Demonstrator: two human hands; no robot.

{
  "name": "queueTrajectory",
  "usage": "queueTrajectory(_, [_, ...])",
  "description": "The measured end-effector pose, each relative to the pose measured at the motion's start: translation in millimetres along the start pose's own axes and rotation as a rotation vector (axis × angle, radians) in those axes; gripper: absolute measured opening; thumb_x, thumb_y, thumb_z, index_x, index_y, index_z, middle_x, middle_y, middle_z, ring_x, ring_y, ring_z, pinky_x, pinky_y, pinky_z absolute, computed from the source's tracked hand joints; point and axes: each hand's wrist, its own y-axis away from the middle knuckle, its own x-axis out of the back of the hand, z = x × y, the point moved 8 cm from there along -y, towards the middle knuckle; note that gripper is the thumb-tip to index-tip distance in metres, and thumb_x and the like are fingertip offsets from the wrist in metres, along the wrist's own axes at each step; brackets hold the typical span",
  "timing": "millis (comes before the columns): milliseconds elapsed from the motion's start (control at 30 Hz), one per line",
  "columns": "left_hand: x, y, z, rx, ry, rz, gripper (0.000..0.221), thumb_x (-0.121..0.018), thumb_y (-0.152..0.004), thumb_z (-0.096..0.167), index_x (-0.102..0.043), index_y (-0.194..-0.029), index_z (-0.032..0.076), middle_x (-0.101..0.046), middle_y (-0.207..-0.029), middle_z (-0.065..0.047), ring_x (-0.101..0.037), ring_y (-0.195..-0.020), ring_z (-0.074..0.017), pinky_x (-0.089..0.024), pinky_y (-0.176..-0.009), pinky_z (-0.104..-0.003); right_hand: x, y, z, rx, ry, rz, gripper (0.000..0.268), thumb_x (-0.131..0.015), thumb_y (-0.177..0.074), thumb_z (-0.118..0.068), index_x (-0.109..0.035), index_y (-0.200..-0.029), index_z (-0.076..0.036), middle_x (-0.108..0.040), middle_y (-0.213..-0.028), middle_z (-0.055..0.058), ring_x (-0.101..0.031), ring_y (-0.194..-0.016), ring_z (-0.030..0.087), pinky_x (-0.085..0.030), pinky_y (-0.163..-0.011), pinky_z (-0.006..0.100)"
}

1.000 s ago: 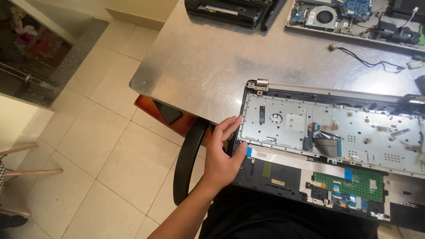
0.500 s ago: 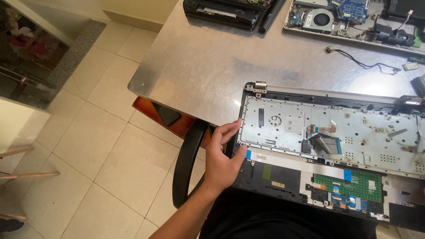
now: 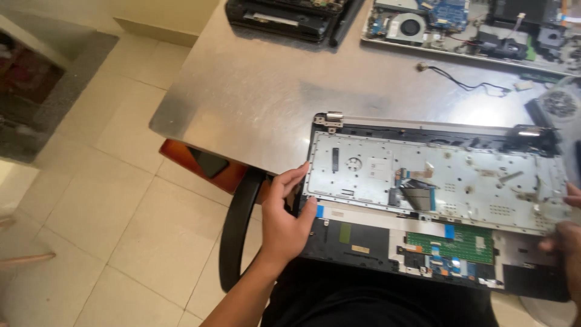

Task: Disassembling a laptop by removing internal screws and prying off the keyboard and support plate

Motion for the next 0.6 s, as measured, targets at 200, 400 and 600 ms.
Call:
queueTrajectory(200, [-3,-2,4,-0.015,-0.068,0.013,0.039,-0.066,-0.087,0.003,-0.061,-0.126,0.001,-0.068,-0.137,-0.016,-0.064,-0.131,-0.026,-0.052,-0.112,-0.035,-12,65,-215,-0.019,0.032,0.142,0.027,-0.051,-0.091,0.013,-0.06,-0.108,-0.005,-0.062,-0.153,0.019,-0.045,-0.048,0.012,-0.037,-0.047,0.021])
queueTrajectory(400, [-1,-3,5,0.047,-0.112,0.026,0.044,-0.068,-0.085,0.001,-0.06,-0.129,0.002,-0.068,-0.137,-0.011,-0.064,-0.129,-0.0218,-0.051,-0.111,-0.033,-5,65,-237,-0.203,0.065,0.137,0.026,-0.051,-0.091,0.005,-0.068,-0.107,-0.007,-0.068,-0.145,0.009,-0.05,-0.05,0.016,-0.046,-0.054,0.029])
queueTrajectory(600, [-2,-4,5,0.031,-0.101,0.024,0.043,-0.068,-0.084,0.0,-0.059,-0.126,0.0,-0.068,-0.136,-0.015,-0.064,-0.13,-0.0228,-0.049,-0.113,-0.033,-3,59,-231,0.01,0.25,-0.012,0.054,-0.078,-0.079,-0.008,-0.068,-0.132,-0.012,-0.066,-0.143,0.007,-0.053,-0.102,0.015,-0.043,-0.078,0.026])
